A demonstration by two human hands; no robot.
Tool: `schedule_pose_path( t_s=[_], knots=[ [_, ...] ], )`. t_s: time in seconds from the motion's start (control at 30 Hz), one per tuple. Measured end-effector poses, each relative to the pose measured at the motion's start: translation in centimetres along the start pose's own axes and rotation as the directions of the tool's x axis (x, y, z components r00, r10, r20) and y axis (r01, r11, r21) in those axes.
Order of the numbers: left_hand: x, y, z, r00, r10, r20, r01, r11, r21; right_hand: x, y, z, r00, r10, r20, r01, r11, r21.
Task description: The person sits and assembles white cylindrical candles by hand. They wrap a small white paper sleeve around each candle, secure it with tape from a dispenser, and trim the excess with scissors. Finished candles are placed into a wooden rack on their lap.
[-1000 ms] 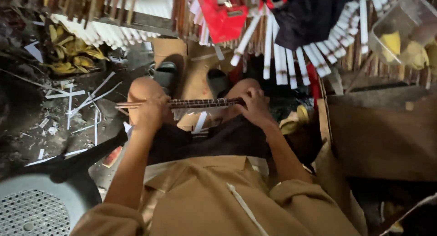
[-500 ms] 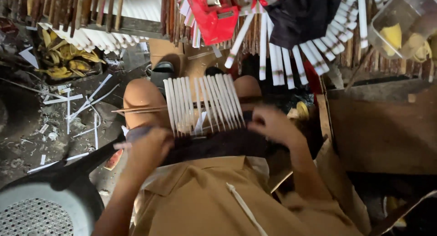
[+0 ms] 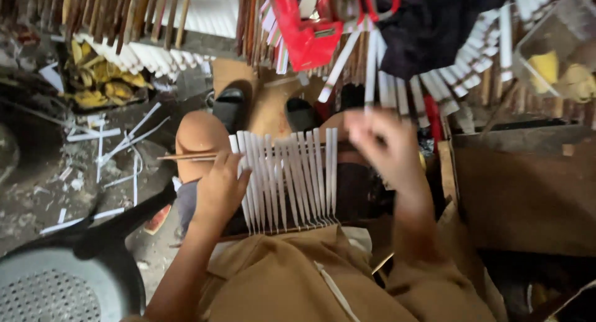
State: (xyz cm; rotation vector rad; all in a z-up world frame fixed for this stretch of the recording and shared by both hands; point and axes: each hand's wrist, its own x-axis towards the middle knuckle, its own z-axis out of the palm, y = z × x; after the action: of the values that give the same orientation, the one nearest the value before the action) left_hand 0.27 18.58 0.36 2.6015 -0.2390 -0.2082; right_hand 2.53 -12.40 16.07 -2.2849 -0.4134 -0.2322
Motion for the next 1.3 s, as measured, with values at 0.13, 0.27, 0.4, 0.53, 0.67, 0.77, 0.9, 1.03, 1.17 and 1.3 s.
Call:
schedule_pose_path(
  t_s=[0.13,0.27,0.4,0.53,0.67,0.77,0.9,1.03,1.17,1.3],
  knots=[
    [6.4,7.3,-5.5,0.973,0.213,-0.084,-0.223,0.966,-0.133,8.8,1.3,2.0,0.971,0.093,-0.220,-0.031,0.962,0.271],
    [12.2,11.8,-8.1,0.875,0.277,-0.396,-0.374,0.907,-0.193,14.4,3.6,5.4,0.929,0.250,-0.272,-0.174,0.946,0.274],
    [15.6,12.6,-7.4,0.863,0.264,-0.431,-0.370,0.911,-0.184,16.4,3.0,7.0,0.867,0.216,-0.449,-0.127,0.967,0.221],
    [15.5,12.7,-6.8,0.853,0.259,-0.453,-0.381,0.902,-0.202,13.7,1.6,5.4,0.839,-0.118,-0.532,0.111,0.993,-0.046],
    [15.8,12.3,-5.7,0.891,0.183,-0.416,-0.275,0.946,-0.172,10.5,4.7,6.5,0.833,-0.144,-0.533,0.122,0.990,-0.078],
    [15.8,12.5,-6.0,0.894,0.173,-0.413,-0.266,0.947,-0.179,10.9,2.8,4.9,0.845,-0.142,-0.516,0.145,0.989,-0.034],
    [15.5,12.8,-6.3,0.896,0.180,-0.407,-0.299,0.921,-0.250,13.3,0.0,3.8,0.947,0.066,-0.315,-0.001,0.980,0.200],
    [15.4,13.1,-6.8,0.901,0.162,-0.404,-0.275,0.931,-0.240,15.8,2.8,5.2,0.936,0.024,-0.351,0.056,0.974,0.218],
    [15.2,12.6,-6.6,0.912,0.159,-0.378,-0.264,0.933,-0.245,12.3,0.2,4.5,0.927,-0.011,-0.376,0.120,0.956,0.268],
    [15.5,12.6,-6.3,0.921,0.145,-0.362,-0.238,0.944,-0.229,9.8,4.2,5.6,0.874,-0.181,-0.451,0.111,0.978,-0.176]
  ],
)
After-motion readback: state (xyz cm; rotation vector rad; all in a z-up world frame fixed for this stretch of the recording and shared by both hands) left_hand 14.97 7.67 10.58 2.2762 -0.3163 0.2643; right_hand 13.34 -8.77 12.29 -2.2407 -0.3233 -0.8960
